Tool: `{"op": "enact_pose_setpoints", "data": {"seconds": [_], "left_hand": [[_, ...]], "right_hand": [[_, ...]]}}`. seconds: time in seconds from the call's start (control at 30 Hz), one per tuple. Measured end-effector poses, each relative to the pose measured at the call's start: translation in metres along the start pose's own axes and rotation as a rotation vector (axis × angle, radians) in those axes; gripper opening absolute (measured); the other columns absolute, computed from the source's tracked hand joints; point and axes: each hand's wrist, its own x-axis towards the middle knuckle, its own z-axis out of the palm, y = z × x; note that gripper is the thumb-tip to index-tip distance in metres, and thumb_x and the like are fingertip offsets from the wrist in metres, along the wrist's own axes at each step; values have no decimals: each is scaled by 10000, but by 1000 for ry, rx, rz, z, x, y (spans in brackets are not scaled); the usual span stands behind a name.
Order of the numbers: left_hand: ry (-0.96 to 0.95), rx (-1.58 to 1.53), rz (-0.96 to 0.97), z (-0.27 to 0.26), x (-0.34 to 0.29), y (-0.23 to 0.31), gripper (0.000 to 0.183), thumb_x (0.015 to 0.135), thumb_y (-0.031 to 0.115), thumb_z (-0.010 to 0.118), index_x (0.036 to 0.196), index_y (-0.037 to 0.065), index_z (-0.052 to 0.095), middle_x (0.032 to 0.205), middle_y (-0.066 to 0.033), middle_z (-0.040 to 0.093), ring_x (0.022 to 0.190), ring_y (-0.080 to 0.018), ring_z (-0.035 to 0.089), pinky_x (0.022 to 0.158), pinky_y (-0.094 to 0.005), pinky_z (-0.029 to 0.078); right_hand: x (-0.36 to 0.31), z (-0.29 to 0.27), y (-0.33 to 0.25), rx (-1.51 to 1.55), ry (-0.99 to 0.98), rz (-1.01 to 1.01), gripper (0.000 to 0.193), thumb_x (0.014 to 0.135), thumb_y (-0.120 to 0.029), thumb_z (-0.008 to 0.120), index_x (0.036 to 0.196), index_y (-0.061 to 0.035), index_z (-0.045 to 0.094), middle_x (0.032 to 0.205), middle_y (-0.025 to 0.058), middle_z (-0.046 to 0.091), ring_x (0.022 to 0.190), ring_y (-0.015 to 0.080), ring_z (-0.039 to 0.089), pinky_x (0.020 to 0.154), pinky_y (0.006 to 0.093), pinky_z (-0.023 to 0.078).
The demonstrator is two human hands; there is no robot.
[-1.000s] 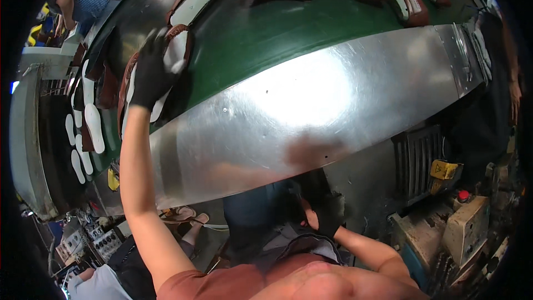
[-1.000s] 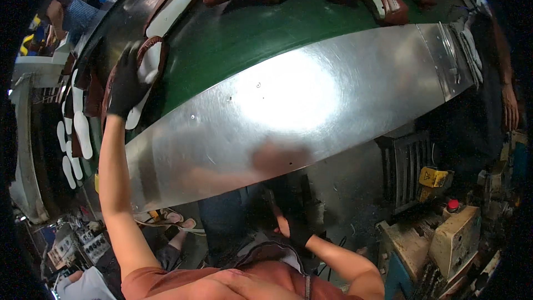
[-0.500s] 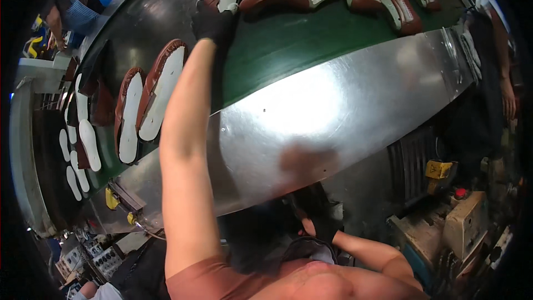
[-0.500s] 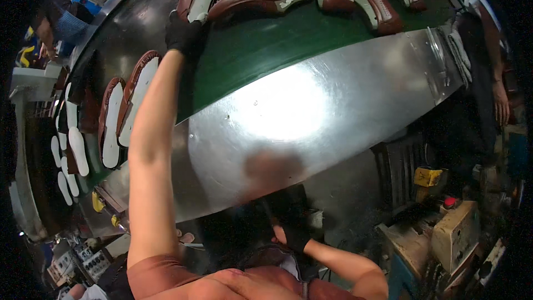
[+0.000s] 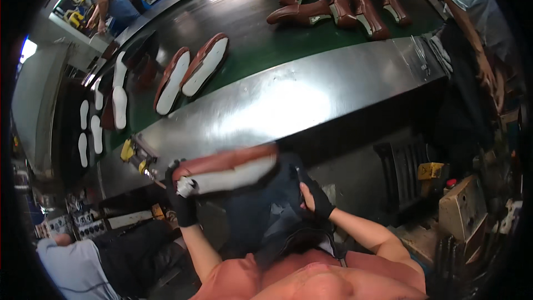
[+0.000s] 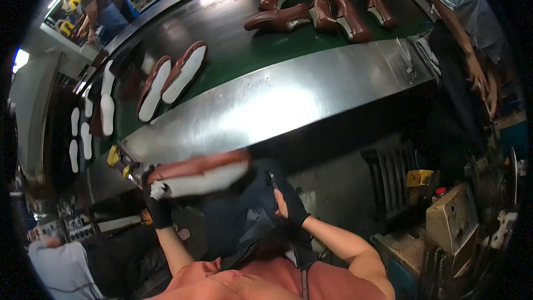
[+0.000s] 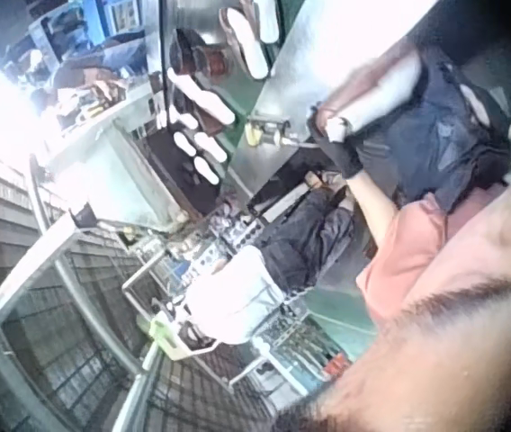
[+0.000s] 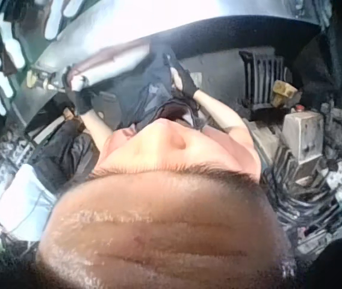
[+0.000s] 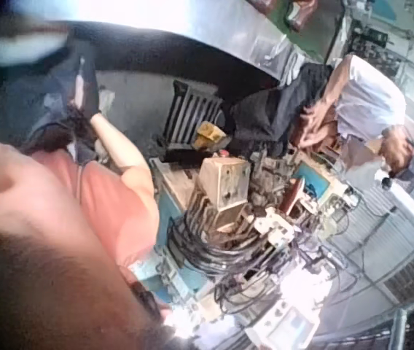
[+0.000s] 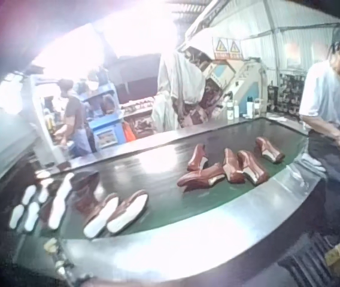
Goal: The person uses a pair of pliers to trim excess white material from the sole of a brown shoe. They repeatedly pick up shoes from a conveyor belt, hold them on their lap, and scrape the edges of the sole with the tool before placing the shoe back on the belt.
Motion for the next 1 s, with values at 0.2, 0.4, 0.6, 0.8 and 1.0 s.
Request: {"op": "enact_pose_setpoints", "data": {"seconds": [0.2, 0.4, 0.6, 0.8, 1.0], "left_hand": [[-106, -110, 31, 16, -104, 19, 592, 673, 77, 742, 1215, 15, 512, 1255, -116, 524, 1158, -234, 508, 989, -350, 394], [-368, -370, 158, 74, -82, 21, 260, 843, 124, 614, 1072, 0, 621, 1120, -127, 619, 1055, -190, 573, 919, -321, 441], [-560, -449, -11, 94, -46, 9, 497, 980, 439, 393, 978, 10, 643, 931, -69, 662, 861, -146, 611, 782, -301, 489], [-488, -604, -151, 101, -46, -8, 501, 976, 447, 379, 923, 21, 638, 931, -82, 653, 858, -173, 613, 778, -318, 499], [-361, -600, -136, 98, -62, 7, 448, 967, 376, 390, 907, 7, 637, 912, -96, 658, 856, -191, 616, 768, -335, 492]], "right_hand": [[-36, 17, -42, -43, -144, -87, 446, 984, -424, 368, 846, -35, 536, 683, 19, 501, 564, 102, 532, 533, 251, 455], [-97, 45, -78, -17, -287, -285, 447, 996, -405, 362, 826, -30, 536, 674, 18, 530, 588, 97, 547, 554, 248, 442], [-110, 55, -54, -65, -400, -113, 464, 998, -430, 345, 1003, -37, 592, 795, 18, 595, 734, 97, 568, 686, 244, 465], [-68, 59, -56, 173, -335, -141, 538, 1001, -462, 292, 1046, -22, 599, 882, 39, 612, 795, 102, 556, 751, 262, 466], [-39, 31, -88, -54, -709, -32, 584, 982, -520, 268, 1237, -43, 489, 991, 132, 624, 876, 232, 643, 793, 315, 518]]}}
